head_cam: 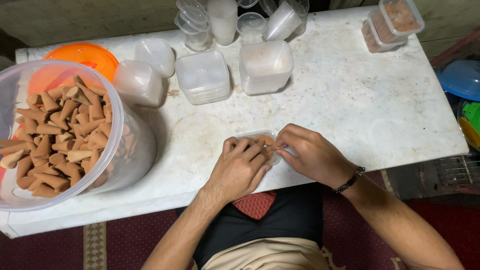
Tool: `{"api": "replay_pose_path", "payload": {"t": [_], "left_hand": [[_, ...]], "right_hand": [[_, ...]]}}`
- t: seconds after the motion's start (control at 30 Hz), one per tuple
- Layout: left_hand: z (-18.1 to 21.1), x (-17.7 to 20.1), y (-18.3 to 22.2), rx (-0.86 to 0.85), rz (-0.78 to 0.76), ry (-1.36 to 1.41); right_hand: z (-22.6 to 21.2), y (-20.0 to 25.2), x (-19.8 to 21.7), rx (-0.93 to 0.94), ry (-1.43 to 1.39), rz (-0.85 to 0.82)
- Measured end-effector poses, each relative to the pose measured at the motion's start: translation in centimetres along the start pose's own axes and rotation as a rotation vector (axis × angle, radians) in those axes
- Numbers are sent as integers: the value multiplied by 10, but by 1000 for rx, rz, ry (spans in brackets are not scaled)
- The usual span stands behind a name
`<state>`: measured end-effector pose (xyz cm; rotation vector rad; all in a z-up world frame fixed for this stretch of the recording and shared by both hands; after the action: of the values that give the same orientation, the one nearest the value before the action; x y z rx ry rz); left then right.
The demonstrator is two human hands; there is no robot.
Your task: The person picks up incense cones from a large plastic bucket by hand and places them into small plastic containers, then snaps a lid onto a filled container and places it aside with others.
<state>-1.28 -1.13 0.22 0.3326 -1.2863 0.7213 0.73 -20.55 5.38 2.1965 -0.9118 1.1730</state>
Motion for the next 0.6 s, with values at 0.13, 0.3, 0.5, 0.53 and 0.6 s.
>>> {"api": "replay_pose_path", "payload": {"t": [0.13,0.3,0.5,0.53,0.6], "left_hand": [[2,1,0,13,-14,-8],[6,8,-1,17,-35,3],[3,1,2,20,-22,-4],[3,0,3,21,-23,-4],[2,-3,5,14,-12,6]], "right_hand": [[1,-1,-3,6,-5,-10],[4,-3,-5,-30,19,-69],[5,-7,-7,-53,32,-92],[5,-7,-10,-53,31,-93],[6,-7,-14,-23,42,-70]]}}
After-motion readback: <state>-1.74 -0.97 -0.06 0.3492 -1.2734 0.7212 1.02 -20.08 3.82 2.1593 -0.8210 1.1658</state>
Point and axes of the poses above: each hand's wrist, its own y-axis away from the middle knuckle, its own x-axis out of the back of the hand, z = x × y, the point moved 2 cm from there along -y, towards the middle knuckle, and after that the axes turned 15 degrees about -z, right-handed, at the moved point
